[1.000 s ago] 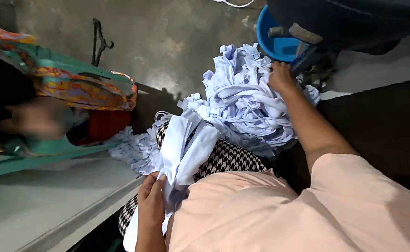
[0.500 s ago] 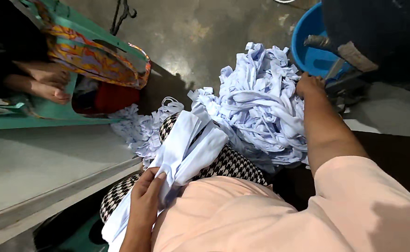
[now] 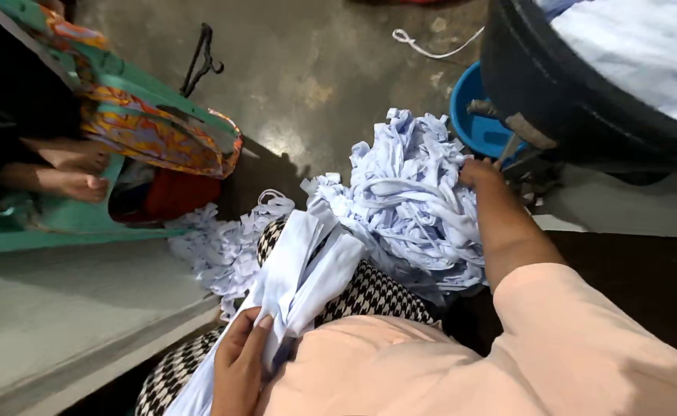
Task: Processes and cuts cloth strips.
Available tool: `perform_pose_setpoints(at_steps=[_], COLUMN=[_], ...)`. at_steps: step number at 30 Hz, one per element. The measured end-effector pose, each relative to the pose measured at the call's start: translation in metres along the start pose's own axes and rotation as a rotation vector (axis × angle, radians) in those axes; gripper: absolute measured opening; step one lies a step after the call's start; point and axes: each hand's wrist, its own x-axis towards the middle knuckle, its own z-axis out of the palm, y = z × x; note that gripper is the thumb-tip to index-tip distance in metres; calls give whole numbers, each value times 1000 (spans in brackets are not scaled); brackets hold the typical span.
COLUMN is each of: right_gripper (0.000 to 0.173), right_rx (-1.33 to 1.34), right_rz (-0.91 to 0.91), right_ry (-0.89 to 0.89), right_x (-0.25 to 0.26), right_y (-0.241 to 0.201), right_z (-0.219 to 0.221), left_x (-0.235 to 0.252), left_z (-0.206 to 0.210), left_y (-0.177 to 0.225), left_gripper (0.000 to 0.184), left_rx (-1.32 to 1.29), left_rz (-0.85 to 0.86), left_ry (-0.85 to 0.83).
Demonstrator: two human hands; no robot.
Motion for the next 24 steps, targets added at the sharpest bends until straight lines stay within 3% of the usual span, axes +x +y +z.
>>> perform_pose_setpoints(at_steps=[3,6,11,15,19,24], right_gripper=[65,49,35,35,35,24], right_rx=[-23,-105,-226,-121,-86,-392], right_rz=[-51,-80,-58,55,23,15], right_ry=[102,193,303,326,396,283], right_x=[-6,-19,-50,-90,-118,-152], right_y=[0,-6,-32,-46,-45,-53], right_z=[2,-10,-32,-46,-48,-35], left_x=[-1,-1,0,0,0,-3], left_z=[-6,-9,-16,-21,-28,-35], left_y=[-4,-8,-12,-16,-23,-30], left_gripper=[15,17,17,18,17,16], left_rx=[-15,-56,-113,-144,-190,-211], left_rz=[9,7,-4,26,61,91], left_ry=[-33,-60,-107,-127,-148,-150])
